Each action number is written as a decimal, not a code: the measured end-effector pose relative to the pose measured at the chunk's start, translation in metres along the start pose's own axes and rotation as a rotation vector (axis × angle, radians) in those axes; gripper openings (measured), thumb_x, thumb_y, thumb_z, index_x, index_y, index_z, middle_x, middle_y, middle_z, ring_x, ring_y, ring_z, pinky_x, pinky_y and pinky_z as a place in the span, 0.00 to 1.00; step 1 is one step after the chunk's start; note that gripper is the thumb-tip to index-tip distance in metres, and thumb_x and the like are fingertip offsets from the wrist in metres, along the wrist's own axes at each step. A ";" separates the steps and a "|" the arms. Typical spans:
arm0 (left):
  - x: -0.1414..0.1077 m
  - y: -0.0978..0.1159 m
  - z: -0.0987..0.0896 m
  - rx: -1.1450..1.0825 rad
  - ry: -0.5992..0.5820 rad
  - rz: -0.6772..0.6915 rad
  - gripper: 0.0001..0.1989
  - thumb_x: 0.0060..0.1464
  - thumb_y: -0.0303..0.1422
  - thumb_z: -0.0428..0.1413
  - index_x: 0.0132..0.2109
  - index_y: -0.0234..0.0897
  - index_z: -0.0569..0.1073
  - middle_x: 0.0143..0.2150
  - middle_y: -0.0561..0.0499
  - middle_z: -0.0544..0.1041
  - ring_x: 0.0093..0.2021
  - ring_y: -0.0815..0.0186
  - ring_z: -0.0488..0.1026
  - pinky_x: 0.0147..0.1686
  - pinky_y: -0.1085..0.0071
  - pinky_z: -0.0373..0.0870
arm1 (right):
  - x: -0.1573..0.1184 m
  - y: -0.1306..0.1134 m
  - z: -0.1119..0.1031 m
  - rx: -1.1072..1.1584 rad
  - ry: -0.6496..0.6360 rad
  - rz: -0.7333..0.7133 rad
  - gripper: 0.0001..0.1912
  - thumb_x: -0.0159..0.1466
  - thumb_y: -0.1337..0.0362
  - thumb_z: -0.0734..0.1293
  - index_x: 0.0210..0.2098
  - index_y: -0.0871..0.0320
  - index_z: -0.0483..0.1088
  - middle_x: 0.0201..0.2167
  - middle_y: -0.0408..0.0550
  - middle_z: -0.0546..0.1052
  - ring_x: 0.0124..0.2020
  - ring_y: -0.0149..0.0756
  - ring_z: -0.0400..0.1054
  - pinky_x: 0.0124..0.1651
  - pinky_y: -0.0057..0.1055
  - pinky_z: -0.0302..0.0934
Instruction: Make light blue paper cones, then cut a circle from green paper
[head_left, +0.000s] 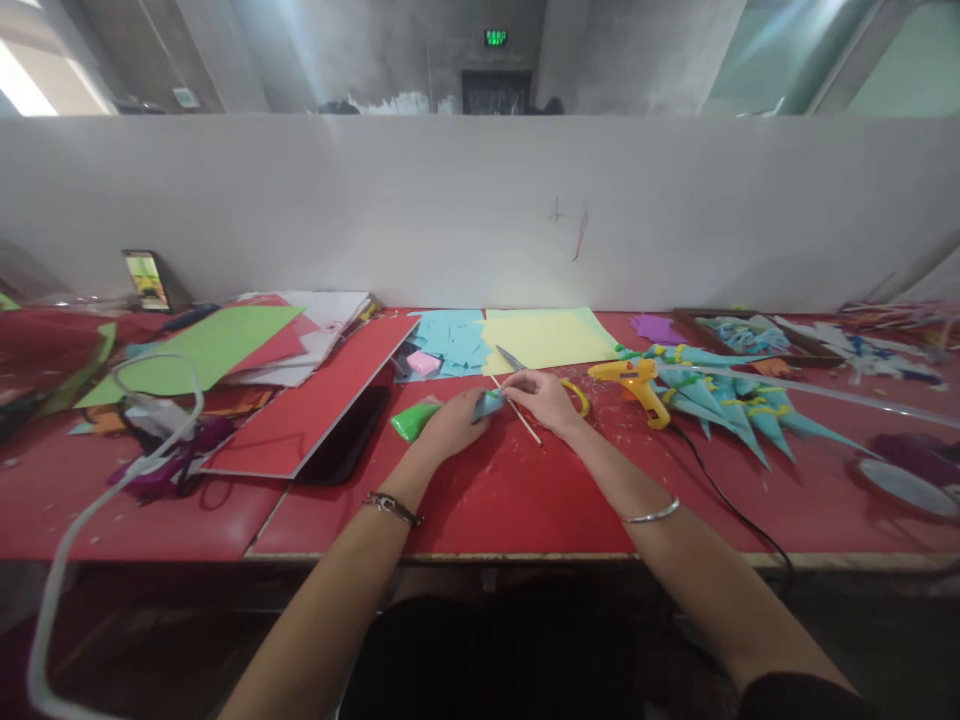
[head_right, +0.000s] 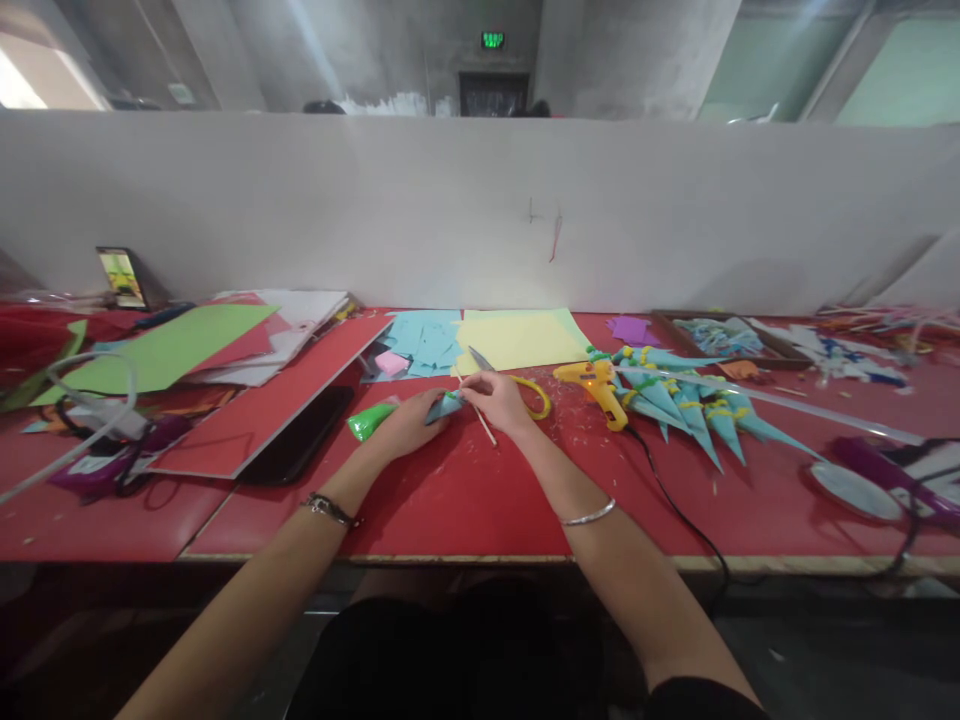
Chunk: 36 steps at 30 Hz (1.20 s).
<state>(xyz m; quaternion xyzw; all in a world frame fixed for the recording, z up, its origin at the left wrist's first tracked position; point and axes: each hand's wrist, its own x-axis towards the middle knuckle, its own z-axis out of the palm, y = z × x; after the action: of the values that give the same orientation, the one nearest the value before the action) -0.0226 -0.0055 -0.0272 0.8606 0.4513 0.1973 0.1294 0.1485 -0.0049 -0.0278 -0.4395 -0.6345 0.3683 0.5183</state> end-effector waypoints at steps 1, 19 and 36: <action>0.000 0.000 0.000 0.007 -0.002 -0.013 0.13 0.48 0.31 0.49 0.44 0.35 0.65 0.39 0.43 0.73 0.40 0.59 0.70 0.37 0.66 0.64 | 0.000 0.001 0.000 0.013 0.002 -0.004 0.08 0.48 0.62 0.67 0.26 0.60 0.69 0.25 0.44 0.75 0.30 0.33 0.69 0.38 0.32 0.63; -0.002 0.008 -0.003 -0.081 0.053 -0.041 0.15 0.53 0.33 0.46 0.48 0.33 0.59 0.39 0.42 0.74 0.37 0.59 0.72 0.35 0.66 0.65 | -0.009 -0.012 0.012 -0.203 -0.010 -0.295 0.03 0.54 0.65 0.65 0.27 0.58 0.70 0.28 0.47 0.72 0.31 0.35 0.67 0.31 0.31 0.62; -0.004 0.008 -0.005 0.095 0.095 0.011 0.20 0.54 0.31 0.47 0.54 0.33 0.56 0.51 0.39 0.69 0.47 0.56 0.70 0.39 0.64 0.67 | -0.006 -0.008 0.012 -0.149 0.058 -0.265 0.03 0.52 0.66 0.65 0.27 0.58 0.68 0.23 0.42 0.69 0.24 0.31 0.62 0.28 0.28 0.58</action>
<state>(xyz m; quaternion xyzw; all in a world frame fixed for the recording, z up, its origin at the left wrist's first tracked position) -0.0206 -0.0127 -0.0207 0.8578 0.4612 0.2170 0.0659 0.1355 -0.0134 -0.0246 -0.3995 -0.6973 0.2357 0.5464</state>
